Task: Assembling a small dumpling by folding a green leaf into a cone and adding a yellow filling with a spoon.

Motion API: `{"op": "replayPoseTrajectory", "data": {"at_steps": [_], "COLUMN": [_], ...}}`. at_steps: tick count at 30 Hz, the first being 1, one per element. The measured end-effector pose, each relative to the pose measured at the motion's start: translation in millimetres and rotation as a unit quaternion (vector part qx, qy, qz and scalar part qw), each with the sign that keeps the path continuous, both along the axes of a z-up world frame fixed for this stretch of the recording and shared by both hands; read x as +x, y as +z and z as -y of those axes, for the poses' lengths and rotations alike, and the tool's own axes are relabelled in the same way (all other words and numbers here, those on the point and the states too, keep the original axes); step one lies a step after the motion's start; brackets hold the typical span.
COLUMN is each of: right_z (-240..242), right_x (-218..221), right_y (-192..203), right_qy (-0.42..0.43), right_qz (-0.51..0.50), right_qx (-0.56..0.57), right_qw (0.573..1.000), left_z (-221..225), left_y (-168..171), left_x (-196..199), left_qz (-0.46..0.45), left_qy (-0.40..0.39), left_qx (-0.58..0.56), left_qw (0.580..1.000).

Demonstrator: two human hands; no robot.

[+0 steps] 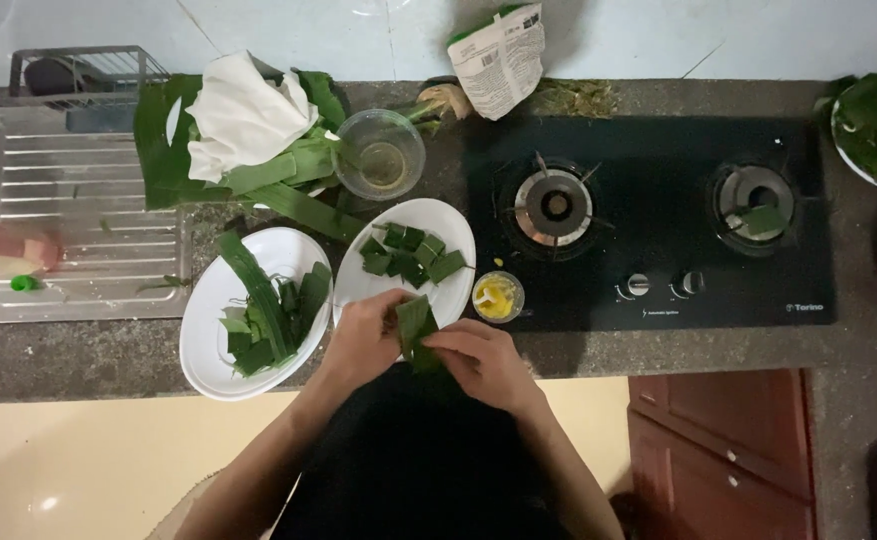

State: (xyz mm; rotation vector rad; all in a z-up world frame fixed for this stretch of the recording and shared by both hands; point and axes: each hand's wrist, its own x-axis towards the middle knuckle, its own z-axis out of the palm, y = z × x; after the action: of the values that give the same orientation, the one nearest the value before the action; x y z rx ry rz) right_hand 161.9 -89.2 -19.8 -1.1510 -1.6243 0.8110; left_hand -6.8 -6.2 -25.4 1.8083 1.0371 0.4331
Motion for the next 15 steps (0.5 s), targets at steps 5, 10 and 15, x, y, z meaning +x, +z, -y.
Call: {"op": "replayPoseTrajectory", "data": {"at_steps": [5,10,15], "right_z": [3.4,2.4,3.2], "right_x": [-0.4,1.6,1.0], "right_y": [-9.5,-7.1,-10.2], "right_qy": [-0.017,-0.018,-0.027], "right_qz": [0.029,0.029,0.018], "right_qx": [-0.015,-0.010,-0.016], "right_qw": [0.999,0.999,0.999], "left_z": [0.0,0.8,3.1], "left_y": [8.7,16.0,19.6], "left_x": [0.7,4.7,5.6], "left_qz": [-0.042,-0.060,-0.048], "left_qy": [-0.004,-0.054,-0.083], "left_qx": [-0.040,-0.021,-0.055], "left_qw": [0.998,0.997,0.994]}}
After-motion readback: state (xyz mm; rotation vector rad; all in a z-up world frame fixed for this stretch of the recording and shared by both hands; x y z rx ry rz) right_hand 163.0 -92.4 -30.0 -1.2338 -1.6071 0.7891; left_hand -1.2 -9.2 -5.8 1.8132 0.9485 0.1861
